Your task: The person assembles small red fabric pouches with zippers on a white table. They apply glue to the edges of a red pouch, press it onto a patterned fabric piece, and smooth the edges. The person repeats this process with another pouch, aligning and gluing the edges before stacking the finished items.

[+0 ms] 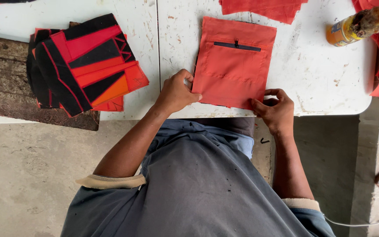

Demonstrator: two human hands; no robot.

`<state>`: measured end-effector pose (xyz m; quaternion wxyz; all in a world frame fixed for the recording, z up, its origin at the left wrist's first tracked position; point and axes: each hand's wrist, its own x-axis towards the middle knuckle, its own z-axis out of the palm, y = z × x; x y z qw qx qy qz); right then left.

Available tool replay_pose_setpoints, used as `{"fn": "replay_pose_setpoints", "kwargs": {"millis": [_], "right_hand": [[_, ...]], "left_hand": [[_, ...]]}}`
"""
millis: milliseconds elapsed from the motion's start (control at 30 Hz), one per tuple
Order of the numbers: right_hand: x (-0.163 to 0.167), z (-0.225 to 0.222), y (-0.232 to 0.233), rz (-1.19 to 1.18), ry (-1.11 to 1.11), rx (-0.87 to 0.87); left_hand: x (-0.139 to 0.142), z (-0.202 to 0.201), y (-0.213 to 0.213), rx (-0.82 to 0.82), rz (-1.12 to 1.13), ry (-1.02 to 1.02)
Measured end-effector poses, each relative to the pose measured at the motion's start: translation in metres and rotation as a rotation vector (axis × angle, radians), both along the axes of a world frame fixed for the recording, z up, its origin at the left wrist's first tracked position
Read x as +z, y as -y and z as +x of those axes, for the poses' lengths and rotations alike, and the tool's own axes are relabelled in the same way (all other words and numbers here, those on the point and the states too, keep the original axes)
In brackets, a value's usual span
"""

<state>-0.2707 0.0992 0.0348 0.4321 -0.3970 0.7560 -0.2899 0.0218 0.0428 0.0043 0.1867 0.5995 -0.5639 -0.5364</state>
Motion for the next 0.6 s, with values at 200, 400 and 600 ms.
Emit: {"fn": "replay_pose_setpoints", "kwargs": {"millis": [200, 400, 600], "right_hand": [[0.0011, 0.002, -0.001, -0.021, -0.03, 0.023], [0.0011, 0.0008, -0.0033, -0.02, -0.007, 0.006], [0.0001, 0.0007, -0.0048, -0.019, 0.01, 0.009]], "left_hand": [[-0.0048, 0.0013, -0.0006, -0.007, -0.065, 0.005], [-0.0072, 0.0019, -0.0008, -0.019, -0.065, -0.001], [-0.0023, 0.0016, -0.0004, -0.01, -0.036, -0.019]]}}
